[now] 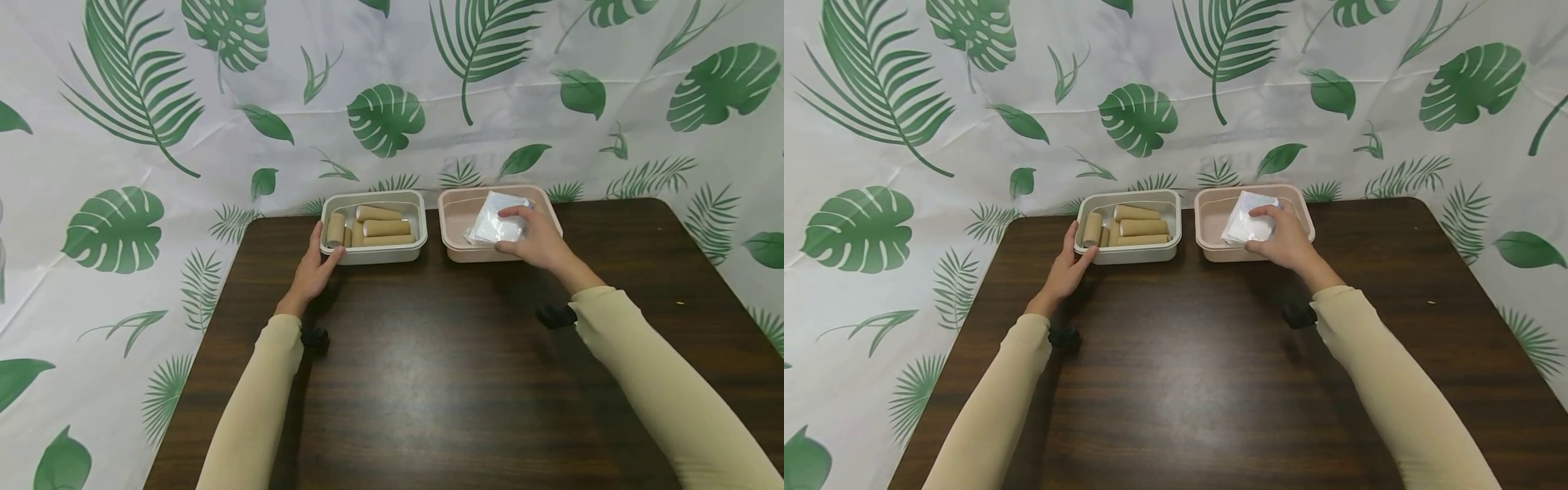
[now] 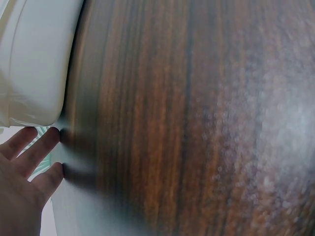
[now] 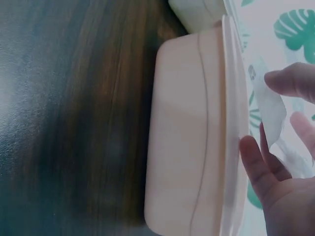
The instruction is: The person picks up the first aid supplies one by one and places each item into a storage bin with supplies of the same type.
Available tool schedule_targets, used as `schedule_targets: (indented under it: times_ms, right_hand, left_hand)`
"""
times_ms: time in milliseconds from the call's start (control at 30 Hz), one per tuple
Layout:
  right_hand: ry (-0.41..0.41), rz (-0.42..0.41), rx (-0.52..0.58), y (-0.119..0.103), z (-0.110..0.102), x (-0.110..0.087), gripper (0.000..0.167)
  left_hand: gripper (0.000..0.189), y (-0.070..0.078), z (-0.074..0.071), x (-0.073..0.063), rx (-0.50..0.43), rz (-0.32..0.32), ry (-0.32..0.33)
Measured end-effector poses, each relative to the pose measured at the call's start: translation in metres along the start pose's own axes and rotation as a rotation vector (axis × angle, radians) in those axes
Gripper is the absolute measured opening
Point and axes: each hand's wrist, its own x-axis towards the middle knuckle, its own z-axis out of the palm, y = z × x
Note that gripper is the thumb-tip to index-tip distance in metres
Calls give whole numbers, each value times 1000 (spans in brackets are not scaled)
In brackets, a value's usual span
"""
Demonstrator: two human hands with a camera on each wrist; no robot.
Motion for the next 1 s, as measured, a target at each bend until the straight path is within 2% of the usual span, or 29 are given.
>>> schedule_targets:
  times_ms: [233, 467, 767, 1000]
  right_hand:
    - [30, 13, 6, 5, 3, 8, 63]
    - [35, 75, -119, 12, 2, -4, 51]
    - [110, -11, -156, 20, -9, -19, 44]
    - [137, -11, -173, 25, -23, -18, 44]
  left_hand:
    - [81, 1, 0, 1, 2, 2, 0]
    - [80, 1, 1, 1, 3, 5, -8]
    - [81, 1, -1, 1, -9, 9, -9]
    - [85, -3, -1, 2, -43, 21, 10]
